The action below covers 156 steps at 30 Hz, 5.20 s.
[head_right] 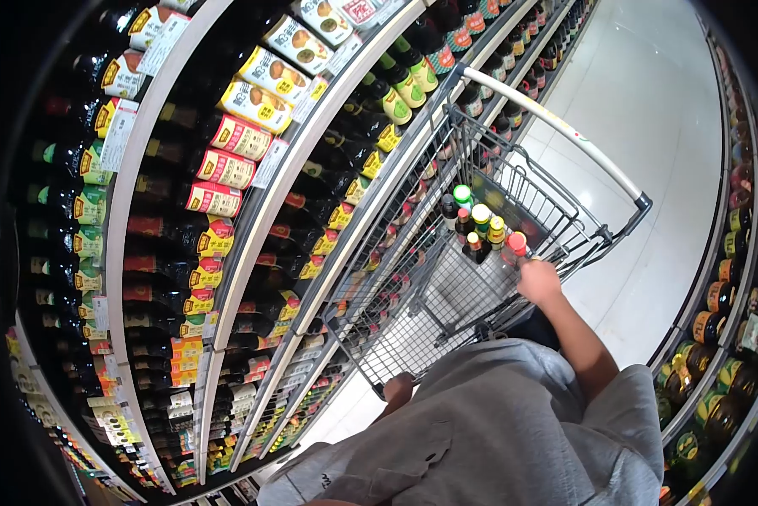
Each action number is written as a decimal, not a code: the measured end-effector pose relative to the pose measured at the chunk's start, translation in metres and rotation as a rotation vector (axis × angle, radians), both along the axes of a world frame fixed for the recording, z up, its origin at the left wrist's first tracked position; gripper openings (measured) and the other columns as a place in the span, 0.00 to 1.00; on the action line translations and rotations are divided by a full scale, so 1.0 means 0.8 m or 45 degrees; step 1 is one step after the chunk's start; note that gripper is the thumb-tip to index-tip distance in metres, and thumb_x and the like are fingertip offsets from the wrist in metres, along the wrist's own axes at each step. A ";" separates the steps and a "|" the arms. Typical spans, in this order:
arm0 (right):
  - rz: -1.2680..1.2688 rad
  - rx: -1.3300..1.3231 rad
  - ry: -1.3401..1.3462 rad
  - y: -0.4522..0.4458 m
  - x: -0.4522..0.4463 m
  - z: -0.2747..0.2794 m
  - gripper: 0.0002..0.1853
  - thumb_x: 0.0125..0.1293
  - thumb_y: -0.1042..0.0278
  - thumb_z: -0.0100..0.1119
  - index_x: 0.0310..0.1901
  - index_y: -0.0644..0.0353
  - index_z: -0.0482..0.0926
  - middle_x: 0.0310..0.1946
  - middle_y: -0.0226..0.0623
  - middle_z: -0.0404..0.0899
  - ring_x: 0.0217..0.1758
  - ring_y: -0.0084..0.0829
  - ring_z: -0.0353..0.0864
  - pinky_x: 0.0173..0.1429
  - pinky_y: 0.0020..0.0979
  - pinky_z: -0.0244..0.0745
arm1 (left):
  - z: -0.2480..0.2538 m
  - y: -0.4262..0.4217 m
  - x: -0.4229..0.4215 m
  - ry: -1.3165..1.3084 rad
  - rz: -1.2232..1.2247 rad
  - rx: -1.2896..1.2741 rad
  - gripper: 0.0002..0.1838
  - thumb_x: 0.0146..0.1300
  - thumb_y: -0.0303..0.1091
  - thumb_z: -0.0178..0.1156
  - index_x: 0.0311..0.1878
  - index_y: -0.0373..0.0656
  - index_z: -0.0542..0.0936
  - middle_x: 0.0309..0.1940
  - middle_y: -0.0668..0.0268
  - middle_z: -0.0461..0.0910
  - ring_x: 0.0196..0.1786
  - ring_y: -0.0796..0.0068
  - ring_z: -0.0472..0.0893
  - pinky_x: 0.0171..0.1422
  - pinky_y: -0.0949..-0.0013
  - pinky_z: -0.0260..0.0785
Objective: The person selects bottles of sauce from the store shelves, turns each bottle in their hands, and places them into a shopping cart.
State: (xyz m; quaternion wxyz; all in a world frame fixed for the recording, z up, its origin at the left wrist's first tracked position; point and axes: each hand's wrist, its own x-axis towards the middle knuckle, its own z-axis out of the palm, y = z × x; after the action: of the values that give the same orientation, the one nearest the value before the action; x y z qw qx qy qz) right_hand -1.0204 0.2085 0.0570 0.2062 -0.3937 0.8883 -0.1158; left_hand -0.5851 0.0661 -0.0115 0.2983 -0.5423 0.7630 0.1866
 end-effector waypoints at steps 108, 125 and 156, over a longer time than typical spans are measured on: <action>-0.098 -1.131 -0.953 -0.254 -0.306 0.201 0.08 0.53 0.71 0.67 0.25 0.59 0.75 0.21 0.26 0.75 0.21 0.16 0.70 0.28 0.20 0.65 | 0.117 -0.034 -0.626 2.520 0.585 2.123 0.35 0.58 0.42 0.62 0.64 0.35 0.61 0.53 0.52 0.73 0.51 0.60 0.78 0.52 0.55 0.75; 0.032 -1.325 -2.002 -0.239 -0.290 0.179 0.13 0.55 0.60 0.61 0.28 0.60 0.70 0.21 0.35 0.72 0.23 0.27 0.72 0.29 0.27 0.70 | 0.146 0.005 -0.640 2.500 0.319 3.063 0.52 0.54 0.56 0.63 0.68 0.32 0.45 0.54 0.36 0.67 0.43 0.49 0.81 0.44 0.50 0.78; -0.367 -0.789 -1.649 -0.221 -0.313 0.136 0.08 0.62 0.70 0.57 0.31 0.64 0.70 0.18 0.38 0.75 0.22 0.35 0.79 0.27 0.35 0.77 | 0.144 0.008 -0.631 2.236 0.977 2.421 0.34 0.58 0.42 0.63 0.64 0.39 0.61 0.49 0.53 0.73 0.44 0.61 0.80 0.46 0.60 0.78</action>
State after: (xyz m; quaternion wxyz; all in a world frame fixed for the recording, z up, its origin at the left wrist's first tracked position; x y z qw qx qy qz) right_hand -1.2709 0.0314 0.1659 0.5519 -0.1658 0.5579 -0.5972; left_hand -1.0896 0.0724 0.1040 -0.0980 -0.0070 0.0780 0.9921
